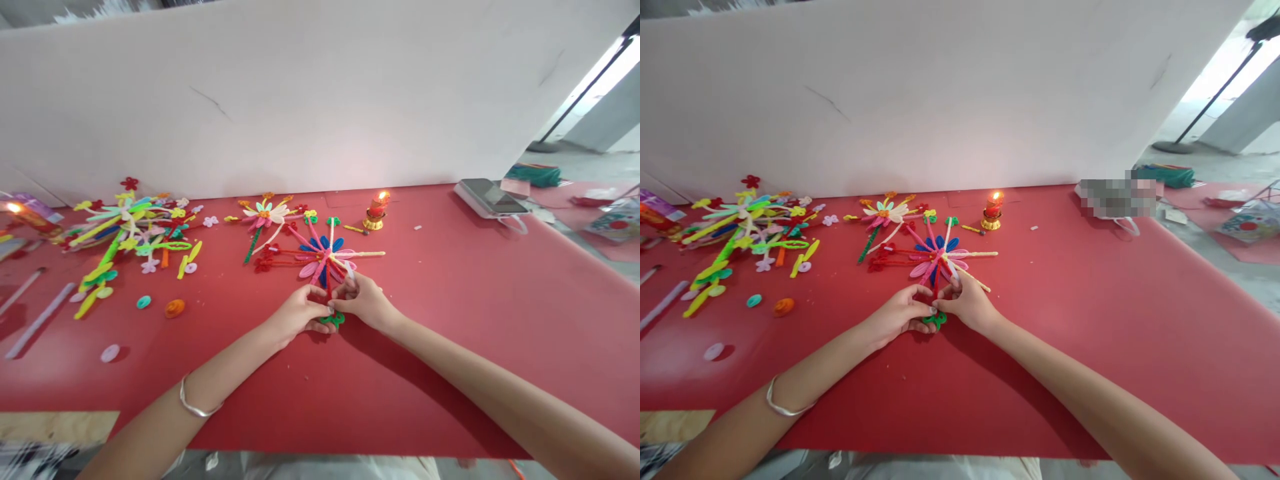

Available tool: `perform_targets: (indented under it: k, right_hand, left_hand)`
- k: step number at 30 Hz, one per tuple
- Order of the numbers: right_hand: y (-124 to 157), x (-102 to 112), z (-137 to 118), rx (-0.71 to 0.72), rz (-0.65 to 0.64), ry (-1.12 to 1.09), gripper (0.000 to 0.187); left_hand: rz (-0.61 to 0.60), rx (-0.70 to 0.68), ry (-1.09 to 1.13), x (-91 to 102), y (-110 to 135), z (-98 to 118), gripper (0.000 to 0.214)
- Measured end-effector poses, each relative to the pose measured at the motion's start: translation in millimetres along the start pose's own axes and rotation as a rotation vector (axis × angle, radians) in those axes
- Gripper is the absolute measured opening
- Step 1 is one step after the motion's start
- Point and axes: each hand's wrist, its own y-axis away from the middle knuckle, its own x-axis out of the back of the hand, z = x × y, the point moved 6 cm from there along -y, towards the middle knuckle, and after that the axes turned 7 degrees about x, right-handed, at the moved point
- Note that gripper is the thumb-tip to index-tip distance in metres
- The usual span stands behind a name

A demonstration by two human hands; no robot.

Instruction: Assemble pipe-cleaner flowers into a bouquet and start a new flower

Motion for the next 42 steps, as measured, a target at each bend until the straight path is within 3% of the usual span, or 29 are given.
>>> perform_targets:
  k: [26, 35, 42]
  right_hand:
    - [1.3, -0.1, -1.2, 0.007, -0.022, 0.083, 0.048]
    - [-4.3, 2.4, 5.2, -0.003, -0.046, -0.006, 0.054]
    - [-2.9, 6.1, 2.4, -0.006, -0.024, 0.034, 0.052]
  left_hand:
    - [0.001, -0.057, -0.073, -2.0, -0.5, 0.1, 0.037]
    - [-0.18, -0.004, -0.111, -1.1, 0.8, 0.5, 0.028]
    - [-0.202, 0.008, -0.089, -0.4, 2.9, 2.1, 0.029]
